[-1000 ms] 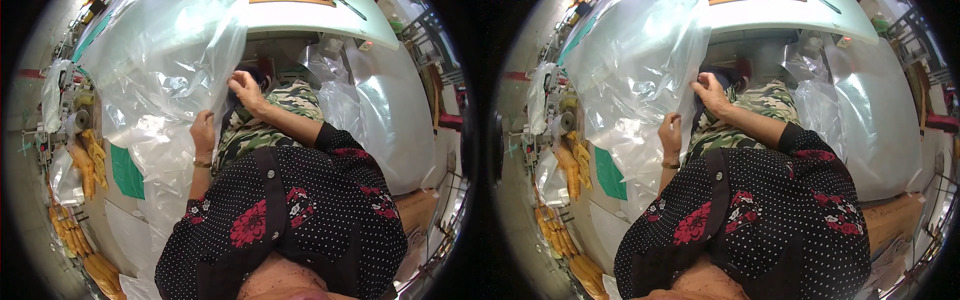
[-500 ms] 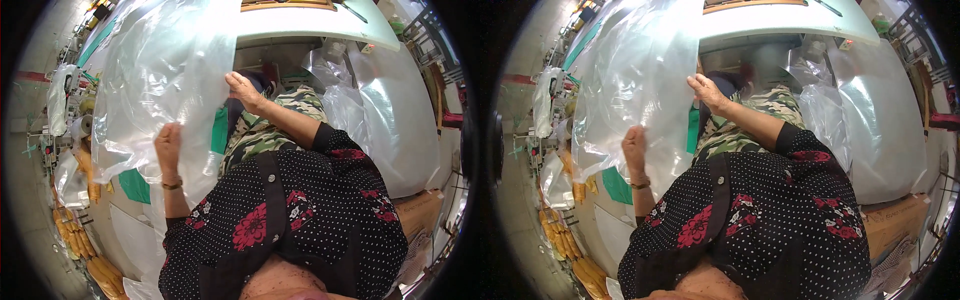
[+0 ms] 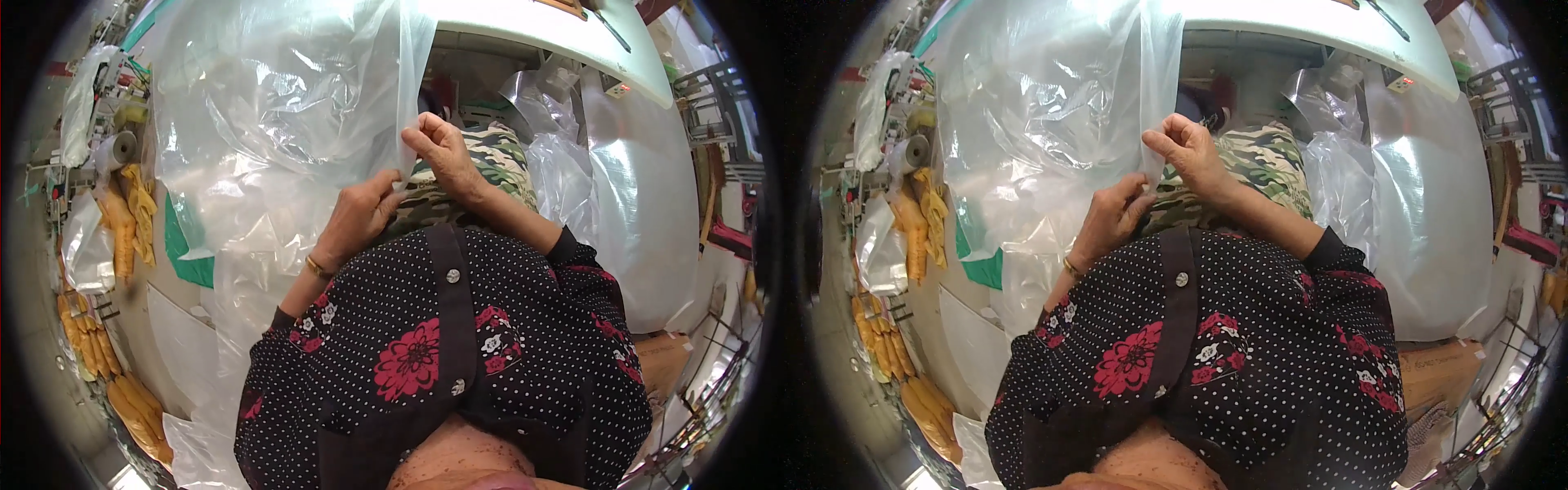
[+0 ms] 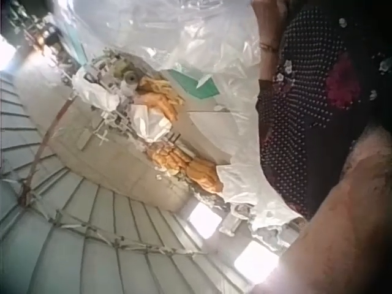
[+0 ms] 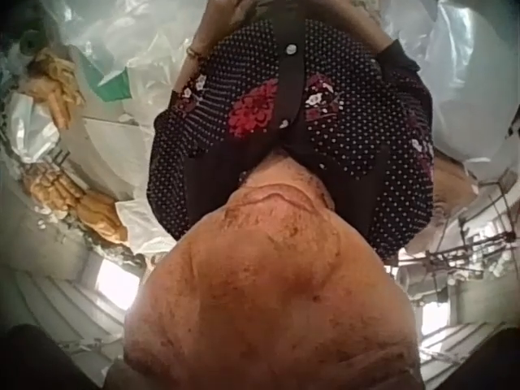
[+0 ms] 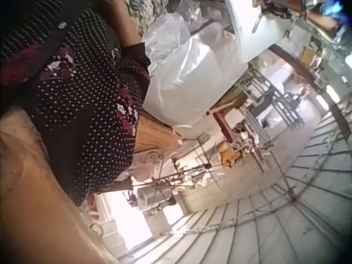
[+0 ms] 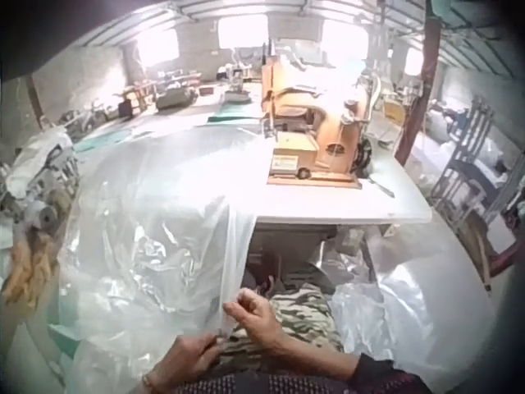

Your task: The person joins or edges large plastic sheets using a sewing machine.

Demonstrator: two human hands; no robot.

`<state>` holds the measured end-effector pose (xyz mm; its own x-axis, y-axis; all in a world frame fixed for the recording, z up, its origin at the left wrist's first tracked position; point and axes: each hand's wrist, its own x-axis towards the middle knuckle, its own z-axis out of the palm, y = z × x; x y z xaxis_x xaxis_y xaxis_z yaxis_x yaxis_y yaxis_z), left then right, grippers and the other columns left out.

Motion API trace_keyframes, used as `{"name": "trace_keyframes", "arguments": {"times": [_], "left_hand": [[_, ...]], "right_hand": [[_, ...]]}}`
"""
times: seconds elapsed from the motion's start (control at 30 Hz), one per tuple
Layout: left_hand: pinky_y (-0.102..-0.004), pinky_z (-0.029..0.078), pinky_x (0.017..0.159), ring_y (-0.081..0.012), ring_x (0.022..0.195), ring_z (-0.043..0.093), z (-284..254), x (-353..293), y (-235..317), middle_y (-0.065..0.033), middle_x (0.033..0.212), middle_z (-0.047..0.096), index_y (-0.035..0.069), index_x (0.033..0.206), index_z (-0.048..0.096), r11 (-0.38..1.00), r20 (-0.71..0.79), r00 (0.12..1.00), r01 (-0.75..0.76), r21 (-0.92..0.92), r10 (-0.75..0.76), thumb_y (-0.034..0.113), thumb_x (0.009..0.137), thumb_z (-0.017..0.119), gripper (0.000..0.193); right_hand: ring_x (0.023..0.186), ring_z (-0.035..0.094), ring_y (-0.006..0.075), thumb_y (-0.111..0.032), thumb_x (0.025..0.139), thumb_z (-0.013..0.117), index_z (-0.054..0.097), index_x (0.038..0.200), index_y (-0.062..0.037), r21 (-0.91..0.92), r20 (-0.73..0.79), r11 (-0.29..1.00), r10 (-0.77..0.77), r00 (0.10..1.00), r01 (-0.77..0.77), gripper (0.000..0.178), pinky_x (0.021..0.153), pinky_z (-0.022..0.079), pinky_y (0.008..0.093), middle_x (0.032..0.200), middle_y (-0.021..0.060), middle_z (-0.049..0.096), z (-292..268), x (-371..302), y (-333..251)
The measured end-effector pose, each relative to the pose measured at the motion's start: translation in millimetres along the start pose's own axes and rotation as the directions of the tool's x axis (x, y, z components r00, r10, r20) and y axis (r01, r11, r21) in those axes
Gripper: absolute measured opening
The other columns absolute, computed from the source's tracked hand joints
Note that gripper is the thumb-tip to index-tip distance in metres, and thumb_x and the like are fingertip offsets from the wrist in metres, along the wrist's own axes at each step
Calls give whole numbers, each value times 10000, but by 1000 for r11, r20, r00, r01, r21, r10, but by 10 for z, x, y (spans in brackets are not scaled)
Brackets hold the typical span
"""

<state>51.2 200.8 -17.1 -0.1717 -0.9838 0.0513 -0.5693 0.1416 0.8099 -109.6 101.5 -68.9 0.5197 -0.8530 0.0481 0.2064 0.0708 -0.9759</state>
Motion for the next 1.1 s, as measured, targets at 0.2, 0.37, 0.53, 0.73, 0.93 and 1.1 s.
{"name": "trace_keyframes", "arguments": {"times": [0.2,0.37,0.53,0.73,0.93,1.1], "left_hand": [[-278,476,659,-198,698,586,-90,214,-310,-83,791,620,2,1109,589,968,190,976,143,-207,-104,92,914,612,216],[-387,452,872,-296,1082,516,-50,443,-729,-148,1260,469,59,1305,472,856,-311,909,-87,509,277,276,794,762,627],[-458,378,979,-342,1194,436,82,614,-1010,-151,1316,425,55,1343,427,784,-416,860,30,620,296,328,696,829,809],[-466,360,965,-347,1157,445,195,671,-1322,-157,1249,468,62,1309,464,871,-767,547,130,473,335,289,716,817,726],[-475,376,890,-297,1029,519,207,740,-1637,-49,1087,558,103,1019,622,833,-714,658,237,499,240,237,772,762,314],[-406,443,798,-269,874,591,-82,773,-1542,-50,839,624,71,921,615,914,-734,646,137,382,210,107,855,646,82]], "right_hand": [[805,588,79,-292,948,622,650,931,-56,371,319,883,171,932,-289,238,755,470,250,841,-2,646,-155,-162,147],[748,606,110,-173,933,595,649,815,-18,-178,548,962,272,791,-207,202,727,478,255,798,32,654,-159,-483,-771],[713,598,113,-151,900,599,618,776,-4,23,1,992,125,992,-125,193,703,469,239,752,39,630,-385,-611,-537],[838,625,128,-131,851,668,622,946,14,-367,68,927,106,992,-74,180,785,502,284,917,68,665,41,-339,-691],[651,653,153,-302,883,667,648,826,62,-425,121,904,108,987,-47,369,588,509,302,692,103,672,463,-25,-355],[654,624,128,-170,925,533,621,791,57,-82,120,996,-27,992,37,278,615,504,277,690,89,655,328,-63,-510]]}}
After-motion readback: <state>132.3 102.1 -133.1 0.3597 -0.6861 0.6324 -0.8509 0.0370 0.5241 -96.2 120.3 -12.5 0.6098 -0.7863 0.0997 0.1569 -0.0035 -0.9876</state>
